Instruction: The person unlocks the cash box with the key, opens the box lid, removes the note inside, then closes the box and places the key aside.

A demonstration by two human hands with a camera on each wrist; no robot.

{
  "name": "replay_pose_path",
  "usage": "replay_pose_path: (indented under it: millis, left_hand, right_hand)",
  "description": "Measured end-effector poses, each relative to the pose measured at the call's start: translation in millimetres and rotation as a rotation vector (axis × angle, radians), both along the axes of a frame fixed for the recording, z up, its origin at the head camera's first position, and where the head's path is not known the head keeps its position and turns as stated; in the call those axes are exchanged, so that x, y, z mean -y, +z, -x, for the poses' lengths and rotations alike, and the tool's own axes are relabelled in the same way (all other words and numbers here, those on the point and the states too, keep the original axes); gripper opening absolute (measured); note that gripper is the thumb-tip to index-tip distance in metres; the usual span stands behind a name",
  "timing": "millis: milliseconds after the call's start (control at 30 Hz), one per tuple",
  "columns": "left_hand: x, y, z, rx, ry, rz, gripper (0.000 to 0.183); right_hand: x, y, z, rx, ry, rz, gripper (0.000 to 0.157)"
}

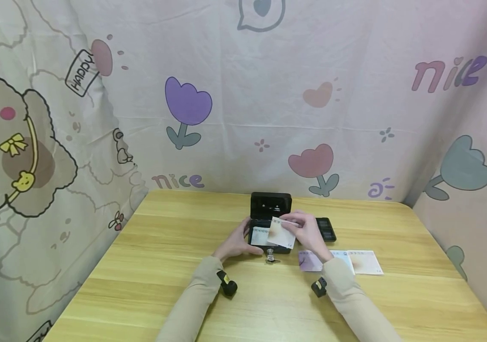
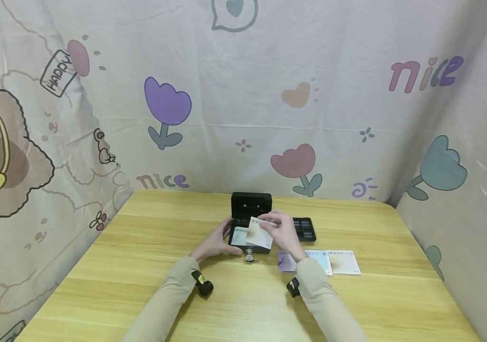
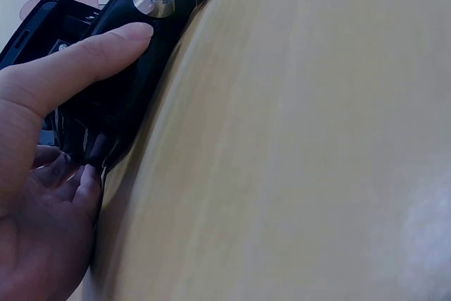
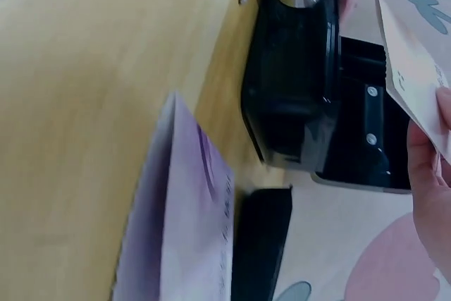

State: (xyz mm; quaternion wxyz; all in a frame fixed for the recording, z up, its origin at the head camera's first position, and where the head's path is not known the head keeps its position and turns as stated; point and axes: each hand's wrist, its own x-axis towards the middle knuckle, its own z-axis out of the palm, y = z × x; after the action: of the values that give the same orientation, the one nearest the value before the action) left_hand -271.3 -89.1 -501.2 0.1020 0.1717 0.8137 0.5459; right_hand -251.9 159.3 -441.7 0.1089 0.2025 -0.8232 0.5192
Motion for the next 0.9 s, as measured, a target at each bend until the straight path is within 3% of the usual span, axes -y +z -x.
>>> replay_pose_path:
  millis: [567, 900]
  left_hand:
    - [0, -1.1, -1.0, 0.008, 0.006, 0.038, 0.122]
    - [0, -0.6, -1.2, 0.002, 0.015, 0.041, 0.123]
  right_hand:
    - [-57, 6.6, -14.5, 0.010, 0.018, -0.074, 0.019]
    - [-90, 11.5, -28.1, 0.038, 0.039, -0.049, 0.020]
